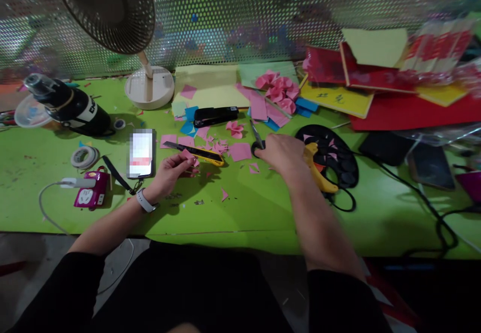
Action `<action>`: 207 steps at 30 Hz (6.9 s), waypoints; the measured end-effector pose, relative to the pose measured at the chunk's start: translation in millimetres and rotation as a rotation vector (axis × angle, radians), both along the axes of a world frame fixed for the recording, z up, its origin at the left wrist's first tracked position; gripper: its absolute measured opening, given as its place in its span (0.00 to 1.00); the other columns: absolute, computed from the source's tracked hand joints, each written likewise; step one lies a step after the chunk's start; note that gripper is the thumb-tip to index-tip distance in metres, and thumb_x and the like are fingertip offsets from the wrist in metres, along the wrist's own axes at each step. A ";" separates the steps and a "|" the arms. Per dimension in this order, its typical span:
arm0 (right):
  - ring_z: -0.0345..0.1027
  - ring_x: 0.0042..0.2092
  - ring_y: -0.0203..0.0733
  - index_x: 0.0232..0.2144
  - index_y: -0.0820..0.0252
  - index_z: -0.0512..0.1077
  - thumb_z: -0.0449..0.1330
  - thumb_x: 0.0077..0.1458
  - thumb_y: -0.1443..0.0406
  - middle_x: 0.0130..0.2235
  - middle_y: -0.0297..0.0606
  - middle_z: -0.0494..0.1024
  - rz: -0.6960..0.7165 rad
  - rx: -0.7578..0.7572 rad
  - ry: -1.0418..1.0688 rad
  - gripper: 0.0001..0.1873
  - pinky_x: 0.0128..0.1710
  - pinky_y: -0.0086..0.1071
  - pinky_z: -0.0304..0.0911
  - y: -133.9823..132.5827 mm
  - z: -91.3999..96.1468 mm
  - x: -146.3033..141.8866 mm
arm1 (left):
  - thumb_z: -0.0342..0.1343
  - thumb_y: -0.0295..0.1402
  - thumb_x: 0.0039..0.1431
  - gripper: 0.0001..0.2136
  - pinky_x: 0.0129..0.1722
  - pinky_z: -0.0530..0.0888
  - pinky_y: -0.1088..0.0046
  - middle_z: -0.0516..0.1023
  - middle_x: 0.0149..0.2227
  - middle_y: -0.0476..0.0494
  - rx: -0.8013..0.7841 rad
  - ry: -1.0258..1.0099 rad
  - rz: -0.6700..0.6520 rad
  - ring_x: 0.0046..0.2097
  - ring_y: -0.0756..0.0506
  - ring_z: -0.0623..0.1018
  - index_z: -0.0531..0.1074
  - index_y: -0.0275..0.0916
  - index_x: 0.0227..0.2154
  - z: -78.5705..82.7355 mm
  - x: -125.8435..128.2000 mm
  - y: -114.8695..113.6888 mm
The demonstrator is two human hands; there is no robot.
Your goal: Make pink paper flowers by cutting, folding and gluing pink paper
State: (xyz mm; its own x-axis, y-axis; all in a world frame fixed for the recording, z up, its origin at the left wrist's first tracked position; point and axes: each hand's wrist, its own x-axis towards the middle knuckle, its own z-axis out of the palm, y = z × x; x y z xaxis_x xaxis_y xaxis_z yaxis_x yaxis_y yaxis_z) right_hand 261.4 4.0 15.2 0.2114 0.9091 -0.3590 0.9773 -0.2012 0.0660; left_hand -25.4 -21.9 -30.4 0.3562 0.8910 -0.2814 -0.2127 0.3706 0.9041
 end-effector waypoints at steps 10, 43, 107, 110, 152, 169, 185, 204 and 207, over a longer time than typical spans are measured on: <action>0.75 0.43 0.56 0.33 0.63 0.76 0.56 0.56 0.53 0.41 0.57 0.80 -0.026 -0.032 -0.007 0.19 0.36 0.38 0.62 1.8 -6.3 10.2 | 0.70 0.42 0.48 0.17 0.33 0.78 0.74 0.81 0.34 0.47 -0.036 -0.021 0.030 0.31 0.50 0.81 0.76 0.35 0.34 2.6 0.4 0.7; 0.64 0.29 0.35 0.31 0.57 0.66 0.73 0.40 0.49 0.27 0.30 0.68 -0.035 -0.317 1.355 0.27 0.28 0.31 0.61 -49.1 -7.6 -57.0 | 0.73 0.40 0.44 0.18 0.33 0.77 0.75 0.83 0.34 0.45 -0.099 -0.066 0.142 0.32 0.50 0.81 0.74 0.34 0.32 18.6 -3.4 2.9; 0.62 0.28 0.33 0.32 0.58 0.67 0.71 0.43 0.45 0.28 0.32 0.69 0.018 -0.305 1.278 0.27 0.26 0.30 0.58 -47.9 -7.4 -57.2 | 0.71 0.37 0.48 0.16 0.35 0.79 0.76 0.82 0.33 0.46 -0.069 -0.124 0.110 0.31 0.53 0.81 0.75 0.32 0.34 13.3 -1.0 0.4; 0.61 0.27 0.33 0.31 0.58 0.67 0.70 0.42 0.45 0.27 0.31 0.68 0.022 -0.302 1.282 0.28 0.26 0.30 0.58 -47.7 -4.6 -58.9 | 0.71 0.37 0.49 0.15 0.36 0.79 0.75 0.82 0.33 0.46 -0.071 -0.115 0.106 0.31 0.53 0.81 0.75 0.32 0.34 13.4 -1.7 0.7; 0.61 0.25 0.33 0.27 0.58 0.67 0.70 0.40 0.42 0.23 0.29 0.68 0.020 -0.225 1.294 0.29 0.23 0.29 0.57 -49.4 -4.7 -62.3 | 0.69 0.40 0.51 0.17 0.39 0.79 0.71 0.82 0.33 0.44 -0.052 -0.089 0.102 0.32 0.51 0.81 0.74 0.33 0.35 10.1 -4.0 1.0; 0.60 0.23 0.32 0.26 0.57 0.67 0.71 0.38 0.42 0.21 0.28 0.68 -0.001 -0.194 1.293 0.29 0.20 0.28 0.56 -49.9 -9.5 -62.3 | 0.69 0.38 0.51 0.15 0.37 0.78 0.73 0.81 0.31 0.46 -0.044 -0.128 0.081 0.31 0.52 0.81 0.74 0.33 0.34 9.9 -4.7 2.2; 0.59 0.23 0.31 0.25 0.58 0.68 0.72 0.36 0.42 0.21 0.29 0.68 -0.019 -0.180 1.293 0.29 0.21 0.28 0.56 -49.6 -9.5 -60.8 | 0.67 0.43 0.53 0.17 0.36 0.79 0.73 0.81 0.33 0.45 -0.013 -0.088 0.111 0.34 0.51 0.81 0.74 0.33 0.35 11.7 -7.5 4.6; 0.59 0.23 0.31 0.26 0.58 0.68 0.72 0.37 0.44 0.22 0.28 0.68 -0.021 -0.195 1.319 0.28 0.21 0.28 0.56 -50.5 -5.9 -63.8 | 0.66 0.44 0.55 0.17 0.37 0.79 0.73 0.78 0.30 0.48 0.087 -0.062 0.100 0.32 0.52 0.79 0.72 0.35 0.35 12.6 -5.9 3.7; 0.59 0.22 0.30 0.26 0.58 0.68 0.72 0.38 0.44 0.22 0.28 0.69 -0.025 -0.207 1.331 0.27 0.20 0.27 0.55 -51.8 -5.1 -64.5 | 0.65 0.44 0.55 0.16 0.37 0.79 0.73 0.78 0.31 0.48 0.085 -0.061 0.100 0.32 0.52 0.79 0.72 0.35 0.34 13.0 -5.6 3.2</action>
State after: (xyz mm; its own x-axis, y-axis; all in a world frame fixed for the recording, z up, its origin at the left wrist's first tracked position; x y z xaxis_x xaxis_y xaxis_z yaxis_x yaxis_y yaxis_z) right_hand 196.8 -47.9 10.1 -0.3874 0.8144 -0.4322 0.3186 -0.3216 -0.8917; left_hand -31.0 -18.7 -17.4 0.2788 0.9426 -0.1836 -0.3001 0.2672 0.9157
